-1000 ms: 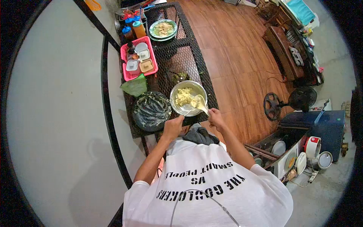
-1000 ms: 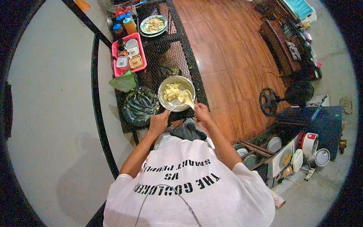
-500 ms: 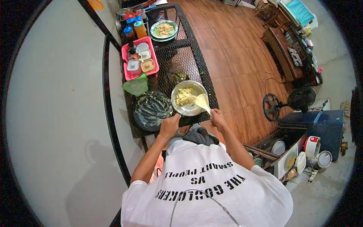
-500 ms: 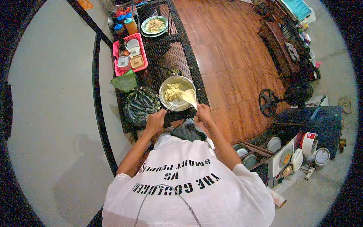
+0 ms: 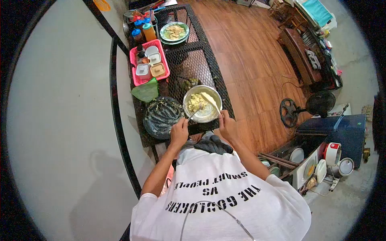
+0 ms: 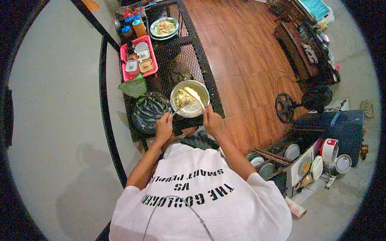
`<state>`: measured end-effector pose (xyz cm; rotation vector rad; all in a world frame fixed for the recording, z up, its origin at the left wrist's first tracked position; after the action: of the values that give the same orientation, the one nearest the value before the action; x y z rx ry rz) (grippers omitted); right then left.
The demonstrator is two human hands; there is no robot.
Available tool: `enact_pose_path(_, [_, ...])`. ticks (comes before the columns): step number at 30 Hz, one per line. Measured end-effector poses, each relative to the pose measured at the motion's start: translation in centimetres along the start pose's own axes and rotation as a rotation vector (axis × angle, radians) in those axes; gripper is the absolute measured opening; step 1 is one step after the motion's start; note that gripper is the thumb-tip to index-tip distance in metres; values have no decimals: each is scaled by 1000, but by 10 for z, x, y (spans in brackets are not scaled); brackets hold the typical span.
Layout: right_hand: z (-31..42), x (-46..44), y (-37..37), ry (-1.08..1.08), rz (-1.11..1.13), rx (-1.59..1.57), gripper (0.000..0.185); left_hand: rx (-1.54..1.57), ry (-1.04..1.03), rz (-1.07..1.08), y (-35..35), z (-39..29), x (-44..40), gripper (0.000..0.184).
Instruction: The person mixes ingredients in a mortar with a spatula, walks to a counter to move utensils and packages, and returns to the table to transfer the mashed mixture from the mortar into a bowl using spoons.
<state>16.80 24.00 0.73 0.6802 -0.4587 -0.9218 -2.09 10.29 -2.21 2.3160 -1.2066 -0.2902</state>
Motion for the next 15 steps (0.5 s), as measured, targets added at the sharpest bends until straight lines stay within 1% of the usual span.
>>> enact_pose_path(2, [2, 0, -10, 58, 37, 160, 22, 38, -7, -25, 0, 2, -1, 23])
enact_pose_path(3, [-7, 1, -16, 24, 68, 199, 21, 63, 30, -19, 3, -3, 0, 23])
enact_pose_path(5, [-38, -2, -29, -64, 47, 295, 19, 88, 70, -18, 5, -1, 2, 23])
enact_pose_path(6, [-32, -5, -25, -54, -2, 221, 18, 87, 67, -41, 6, 1, 1, 24])
enact_pose_path(7, [-27, -6, -23, -48, 3, 219, 18, 84, 68, -62, 8, 4, 1, 24])
enact_pose_path(9, [-7, -1, -17, 110, -53, 136, 20, 63, 87, -59, 12, 5, 3, 24])
enact_pose_path(10, [-2, 0, -19, 177, -42, 136, 20, 46, 97, -51, 14, 4, 3, 24])
enact_pose_path(11, [-9, -1, -23, 173, -43, 138, 20, 92, 91, -61, 13, 6, 4, 24])
enact_pose_path(13, [-23, -8, -34, 60, 31, 293, 17, 81, 93, -47, 15, 4, 5, 24])
enact_pose_path(14, [-28, -9, -35, 56, -34, 273, 17, 69, 97, -39, 18, 4, 3, 24])
enact_pose_path(15, [-18, -12, -33, 67, -30, 272, 17, 69, 99, -50, 21, 1, 1, 24])
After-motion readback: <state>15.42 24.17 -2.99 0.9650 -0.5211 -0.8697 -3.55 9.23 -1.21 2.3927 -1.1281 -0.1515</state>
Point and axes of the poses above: each hand's wrist, its own x-axis away from the middle knuckle, its own y-axis out of the back of the hand, z = x × y, the point moved 3 cm from there along -x, towards the middle knuckle, and after that the axes turned 2 degrees about y, right-handed, at the moved point
